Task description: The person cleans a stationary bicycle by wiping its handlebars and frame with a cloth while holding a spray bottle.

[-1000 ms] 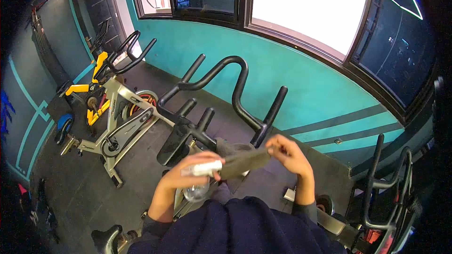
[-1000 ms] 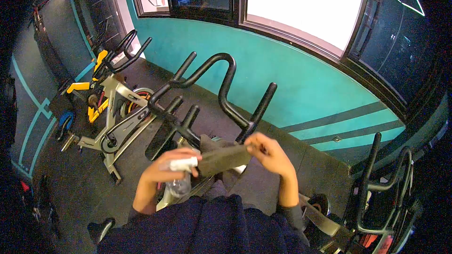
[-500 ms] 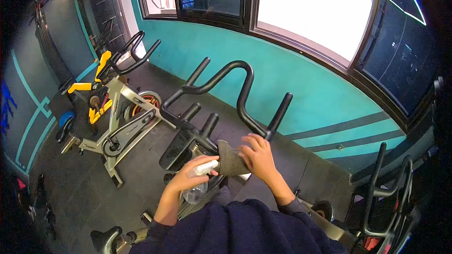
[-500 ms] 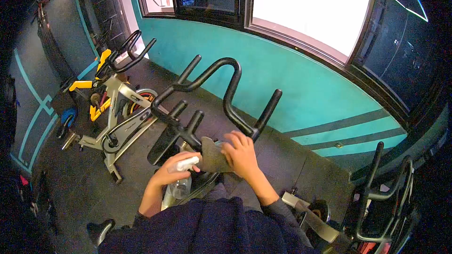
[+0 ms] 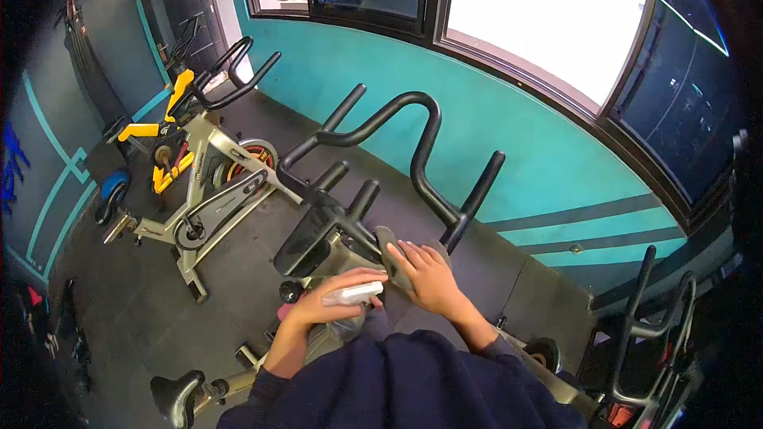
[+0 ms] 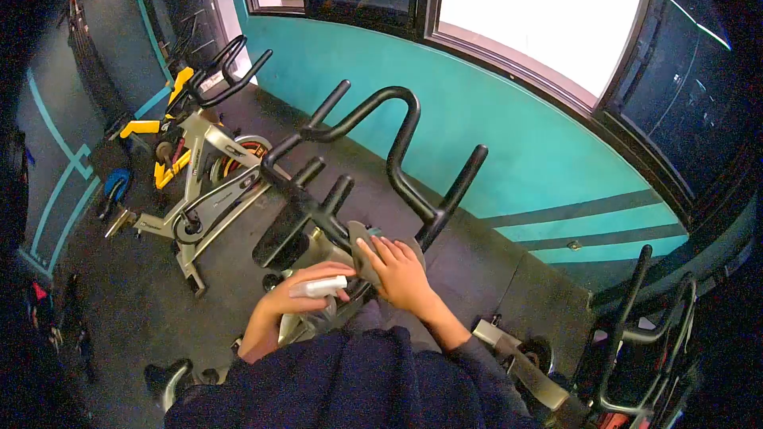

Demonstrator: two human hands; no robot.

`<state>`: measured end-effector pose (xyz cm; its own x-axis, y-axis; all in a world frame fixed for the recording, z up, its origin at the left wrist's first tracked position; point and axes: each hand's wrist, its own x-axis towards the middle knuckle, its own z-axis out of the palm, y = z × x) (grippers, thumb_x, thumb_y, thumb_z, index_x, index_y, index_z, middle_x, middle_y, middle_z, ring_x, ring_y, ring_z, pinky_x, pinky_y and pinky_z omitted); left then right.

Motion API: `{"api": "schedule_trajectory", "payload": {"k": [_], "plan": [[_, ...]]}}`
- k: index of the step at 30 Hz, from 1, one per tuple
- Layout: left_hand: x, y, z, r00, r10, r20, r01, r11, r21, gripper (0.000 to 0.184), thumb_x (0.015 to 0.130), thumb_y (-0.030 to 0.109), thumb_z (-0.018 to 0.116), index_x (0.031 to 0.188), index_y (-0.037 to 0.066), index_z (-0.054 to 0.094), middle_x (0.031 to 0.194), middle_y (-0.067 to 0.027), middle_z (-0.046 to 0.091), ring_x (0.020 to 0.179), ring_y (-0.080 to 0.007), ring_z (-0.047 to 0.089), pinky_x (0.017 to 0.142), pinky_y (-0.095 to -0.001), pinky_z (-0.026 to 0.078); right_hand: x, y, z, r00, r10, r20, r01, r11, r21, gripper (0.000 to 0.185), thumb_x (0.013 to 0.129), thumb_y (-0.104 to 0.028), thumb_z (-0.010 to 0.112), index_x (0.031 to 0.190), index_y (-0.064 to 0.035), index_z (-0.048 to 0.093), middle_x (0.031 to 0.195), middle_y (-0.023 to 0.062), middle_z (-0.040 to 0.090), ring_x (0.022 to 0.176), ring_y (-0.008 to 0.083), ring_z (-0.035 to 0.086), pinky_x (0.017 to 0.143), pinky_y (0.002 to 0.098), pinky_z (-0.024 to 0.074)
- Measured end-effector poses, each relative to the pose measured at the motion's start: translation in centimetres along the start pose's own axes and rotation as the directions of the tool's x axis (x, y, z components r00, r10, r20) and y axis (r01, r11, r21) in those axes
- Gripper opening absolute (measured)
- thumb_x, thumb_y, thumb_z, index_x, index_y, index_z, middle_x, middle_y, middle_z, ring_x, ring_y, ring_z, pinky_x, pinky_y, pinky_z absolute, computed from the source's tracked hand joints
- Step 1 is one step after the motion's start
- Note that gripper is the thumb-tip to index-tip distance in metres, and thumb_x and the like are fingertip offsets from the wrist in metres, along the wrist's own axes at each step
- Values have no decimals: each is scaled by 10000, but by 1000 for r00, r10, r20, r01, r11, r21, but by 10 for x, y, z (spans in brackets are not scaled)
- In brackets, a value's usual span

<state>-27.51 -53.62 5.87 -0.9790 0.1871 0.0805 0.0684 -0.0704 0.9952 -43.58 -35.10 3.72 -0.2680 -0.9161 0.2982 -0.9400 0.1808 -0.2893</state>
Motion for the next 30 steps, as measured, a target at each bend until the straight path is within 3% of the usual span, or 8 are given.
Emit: {"api": "schedule_trajectory", "payload": {"k": [4,7,9,10,12,13,21,30], "plan": [[-11,18,19,985,110,-132,-109,994,17,630,716,-71,540,1335,16,470,1210,-96,485,1034,-198,606,927,-316,423,-19,-5,-20,999,-41,22,38,989,145,570,903,-213,526,1427,-92,338,1410,200,392,1290,350,395,1079,424,296],[-22,23,27,965,140,-222,-86,968,236,629,725,-44,553,1344,20,461,1117,-90,558,1035,-182,600,917,-303,418,-45,-19,-39,992,102,80,-129,799,587,521,980,-323,432,1410,-46,336,1423,191,389,1319,342,364,1098,414,272],[-30,25,34,949,157,-272,-86,963,254,631,728,-36,557,1348,24,458,1095,-91,585,1035,-184,599,925,-308,416,-67,-27,-41,750,514,416,-595,252,763,558,997,-424,366,1392,-29,360,1415,150,418,1319,299,378,1095,401,291],[-35,26,37,933,175,-316,-89,960,267,632,731,-27,560,1352,28,455,1073,-91,611,1035,-186,598,933,-312,413,-72,-29,-38,752,507,421,-596,250,763,558,997,-424,366,1392,-29,360,1415,150,418,1319,299,378,1095,401,291],[-42,24,39,921,192,-338,-73,940,334,640,729,-24,559,1358,33,452,1051,-93,643,1021,-187,605,930,-322,429,-81,-29,-29,750,518,412,-275,-321,906,653,974,-540,323,1364,-22,403,1377,136,457,1273,279,435,1053,421,359],[-44,27,42,909,219,-356,-89,934,347,646,727,-27,555,1361,34,449,1017,-86,643,986,-186,613,910,-324,445,-85,-22,-20,791,478,381,-174,-422,890,637,964,-530,370,1380,-47,385,1379,133,455,1264,287,445,1050,430,365],[-59,48,53,917,226,-328,-120,942,315,652,727,-69,549,1363,5,421,832,-91,620,841,-228,629,817,-367,493,-85,-21,-13,808,527,263,9,-458,889,656,958,-539,359,1387,-42,377,1389,149,443,1263,316,439,1059,462,345],[-79,64,91,708,537,-459,-570,818,77,683,732,-114,519,1385,-22,342,799,-102,557,856,-244,580,791,-363,471,-90,-87,52,823,353,446,-143,-630,763,645,974,-517,318,1401,-35,359,1414,153,420,1287,319,421,1091,459,313]]}}
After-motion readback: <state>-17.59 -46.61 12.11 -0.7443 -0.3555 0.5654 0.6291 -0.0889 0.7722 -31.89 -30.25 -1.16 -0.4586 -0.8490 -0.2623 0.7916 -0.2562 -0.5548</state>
